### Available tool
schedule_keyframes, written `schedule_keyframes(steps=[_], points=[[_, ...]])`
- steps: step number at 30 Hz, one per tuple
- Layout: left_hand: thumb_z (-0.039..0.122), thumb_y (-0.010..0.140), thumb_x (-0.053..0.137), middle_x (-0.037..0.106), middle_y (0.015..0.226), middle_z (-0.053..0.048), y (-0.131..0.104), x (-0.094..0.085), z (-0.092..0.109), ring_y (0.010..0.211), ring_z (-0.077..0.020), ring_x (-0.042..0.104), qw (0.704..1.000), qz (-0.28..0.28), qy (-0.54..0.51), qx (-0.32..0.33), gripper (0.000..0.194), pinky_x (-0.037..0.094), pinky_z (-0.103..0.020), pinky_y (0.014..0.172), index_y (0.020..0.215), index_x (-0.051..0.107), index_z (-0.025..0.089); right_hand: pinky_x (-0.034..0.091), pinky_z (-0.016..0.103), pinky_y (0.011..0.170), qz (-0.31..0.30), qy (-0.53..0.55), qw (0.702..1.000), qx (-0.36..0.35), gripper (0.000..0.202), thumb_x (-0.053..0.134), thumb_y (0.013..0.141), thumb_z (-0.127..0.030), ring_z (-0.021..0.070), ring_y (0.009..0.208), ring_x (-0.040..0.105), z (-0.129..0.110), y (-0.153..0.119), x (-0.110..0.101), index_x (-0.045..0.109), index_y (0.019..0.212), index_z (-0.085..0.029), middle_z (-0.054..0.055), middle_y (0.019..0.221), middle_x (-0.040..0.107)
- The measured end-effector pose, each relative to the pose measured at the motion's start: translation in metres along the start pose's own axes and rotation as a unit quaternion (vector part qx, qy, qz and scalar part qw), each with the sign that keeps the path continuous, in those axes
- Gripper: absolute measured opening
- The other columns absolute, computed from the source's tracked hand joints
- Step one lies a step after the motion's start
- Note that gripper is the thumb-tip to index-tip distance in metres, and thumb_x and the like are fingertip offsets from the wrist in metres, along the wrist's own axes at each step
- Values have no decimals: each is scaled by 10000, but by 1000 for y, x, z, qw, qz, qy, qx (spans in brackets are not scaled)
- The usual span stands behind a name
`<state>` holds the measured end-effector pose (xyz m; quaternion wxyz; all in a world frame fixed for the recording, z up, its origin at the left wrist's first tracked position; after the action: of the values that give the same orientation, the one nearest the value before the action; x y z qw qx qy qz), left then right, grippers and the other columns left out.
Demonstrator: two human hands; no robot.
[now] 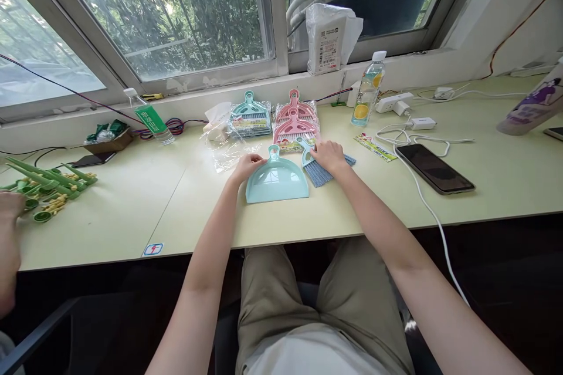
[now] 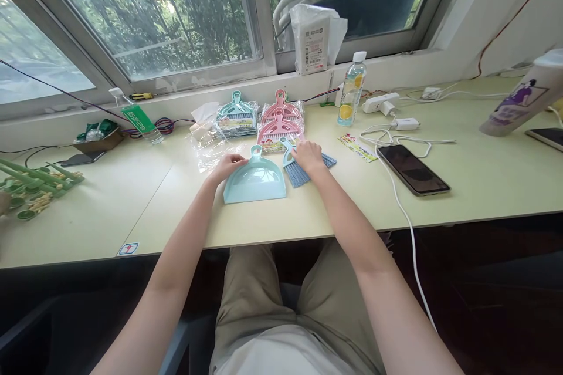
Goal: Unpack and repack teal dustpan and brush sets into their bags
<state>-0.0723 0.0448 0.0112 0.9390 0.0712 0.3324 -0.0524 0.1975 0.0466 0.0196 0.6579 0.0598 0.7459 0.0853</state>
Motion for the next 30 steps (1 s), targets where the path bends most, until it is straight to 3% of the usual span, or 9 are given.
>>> schedule_keyframes(steps=[4,8,13,22,26,30], points=[[600,795,545,680,808,-69,2,-1,-4,687,-169,560,1000,4,-17,-4,462,397,-281,637,781,718,171,415,310,746,33,7,999,16,375,375,972,-327,266,953,664,2,-1,-7,664,1128,-147,172,1050,704],[633,875,369,686,834,-74,3,-9,-11,545,-131,525,999,36,-1,-38,566,381,-274,562,865,701,176,403,315,722,70,10,997,35,407,331,981,-317,279,917,671,4,-2,-15,691,1052,-142,174,989,711],[553,901,356,704,838,-63,2,-19,-18,516,-120,526,994,86,36,-52,498,398,-275,598,836,683,183,411,326,723,76,20,995,56,457,313,986,-351,295,918,672,6,-4,-17,707,1054,-129,189,968,711],[388,882,404,716,842,-53,3,-23,-24,527,-122,531,990,100,36,-92,336,418,-276,637,840,672,189,441,400,772,88,26,991,96,437,313,959,-234,328,944,662,17,0,-19,714,1005,-67,243,964,690],[362,871,408,719,841,-52,2,-30,-28,514,-122,528,985,120,29,-118,312,420,-288,636,826,663,189,441,425,766,133,26,978,158,415,328,940,-202,345,942,655,44,3,-33,708,994,-42,268,952,675],[326,858,402,724,854,-53,3,-44,-35,527,-128,544,976,166,22,-138,295,422,-292,633,809,657,187,456,434,775,193,67,937,283,443,316,940,-245,348,973,652,99,-3,-42,695,1109,-91,259,1008,676]])
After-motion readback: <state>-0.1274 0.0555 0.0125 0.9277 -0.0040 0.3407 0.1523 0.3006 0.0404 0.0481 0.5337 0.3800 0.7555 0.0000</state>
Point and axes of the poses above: each hand's wrist, its own y-axis towards the middle knuckle, its own x-axis out of the palm, z = x × y, the point moved 4 cm from there along y, towards the middle knuckle
